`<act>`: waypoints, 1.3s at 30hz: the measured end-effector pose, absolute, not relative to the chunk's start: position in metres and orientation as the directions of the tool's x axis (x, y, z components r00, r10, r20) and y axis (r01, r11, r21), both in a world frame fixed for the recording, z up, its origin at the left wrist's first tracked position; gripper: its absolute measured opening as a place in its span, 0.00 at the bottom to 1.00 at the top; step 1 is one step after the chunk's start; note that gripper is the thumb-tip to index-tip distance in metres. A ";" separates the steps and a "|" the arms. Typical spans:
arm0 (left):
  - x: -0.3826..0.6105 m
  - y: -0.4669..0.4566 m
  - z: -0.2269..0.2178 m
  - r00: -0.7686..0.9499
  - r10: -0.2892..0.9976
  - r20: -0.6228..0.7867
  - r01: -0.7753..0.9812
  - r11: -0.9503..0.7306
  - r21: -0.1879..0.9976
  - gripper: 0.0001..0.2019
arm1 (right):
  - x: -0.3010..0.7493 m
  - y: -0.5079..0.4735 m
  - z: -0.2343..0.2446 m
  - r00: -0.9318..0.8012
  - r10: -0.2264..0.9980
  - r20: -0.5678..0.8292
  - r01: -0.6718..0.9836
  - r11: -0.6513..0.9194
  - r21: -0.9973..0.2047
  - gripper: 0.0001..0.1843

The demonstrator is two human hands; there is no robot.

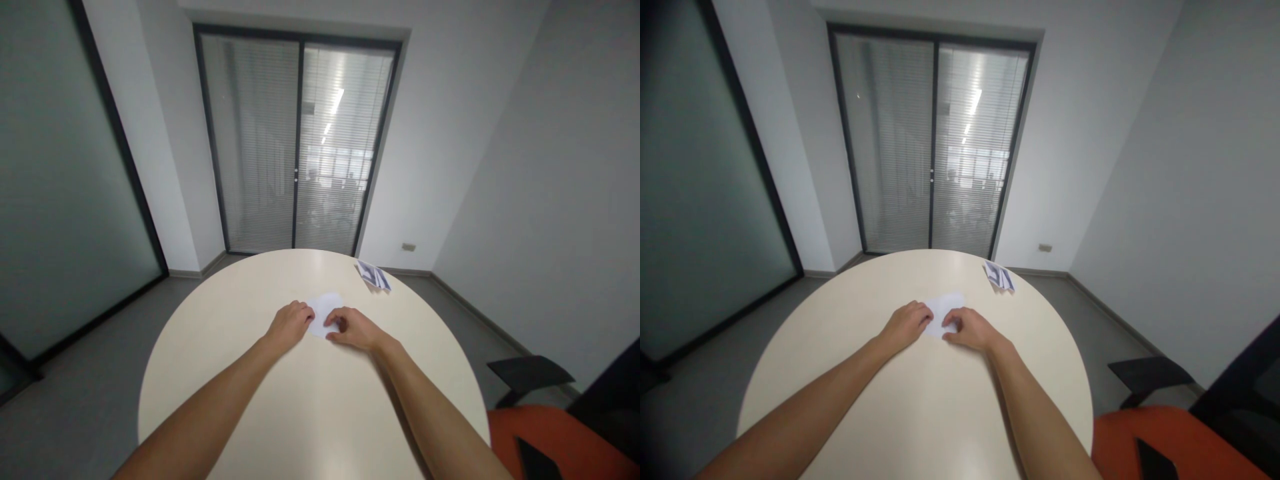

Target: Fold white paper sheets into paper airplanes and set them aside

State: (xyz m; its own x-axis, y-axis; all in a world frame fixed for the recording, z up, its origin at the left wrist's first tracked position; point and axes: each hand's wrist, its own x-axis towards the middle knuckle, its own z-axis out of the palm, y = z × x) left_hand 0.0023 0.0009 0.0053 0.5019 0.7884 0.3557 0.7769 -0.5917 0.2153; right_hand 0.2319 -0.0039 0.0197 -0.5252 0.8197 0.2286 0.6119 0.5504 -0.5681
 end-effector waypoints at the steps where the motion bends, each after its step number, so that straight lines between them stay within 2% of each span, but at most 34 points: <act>1: 0.003 0.000 0.006 0.511 0.787 0.346 0.780 -0.593 0.197 0.10 | 0.232 -0.003 0.019 -0.536 0.810 0.237 0.602 0.563 -0.566 0.15; 8: 0.006 -0.009 0.009 0.528 0.778 0.340 0.797 -0.592 0.117 0.13 | 0.234 0.002 0.013 -0.614 0.719 0.326 0.538 0.683 -0.494 0.15; 13: 0.006 -0.007 0.005 0.511 0.795 0.327 0.801 -0.578 0.155 0.15 | 0.237 0.002 0.009 -0.599 0.738 0.312 0.568 0.665 -0.485 0.18; 21: 0.005 -0.003 -0.004 0.503 0.803 0.319 0.796 -0.575 0.191 0.21 | 0.233 0.003 0.011 -0.617 0.742 0.265 0.558 0.648 -0.518 0.12; 25: 0.003 -0.002 -0.003 0.556 0.766 0.322 0.750 -0.630 0.203 0.21 | 0.232 0.002 0.010 -0.614 0.718 0.328 0.550 0.687 -0.475 0.12; 33: 0.006 -0.004 -0.004 0.568 0.749 0.340 0.727 -0.651 0.218 0.26 | 0.225 -0.004 0.011 -0.620 0.689 0.375 0.533 0.721 -0.443 0.21; 39: 0.012 -0.002 -0.009 0.519 0.792 0.322 0.760 -0.600 0.250 0.22 | 0.229 0.000 0.007 -0.603 0.719 0.345 0.565 0.691 -0.451 0.18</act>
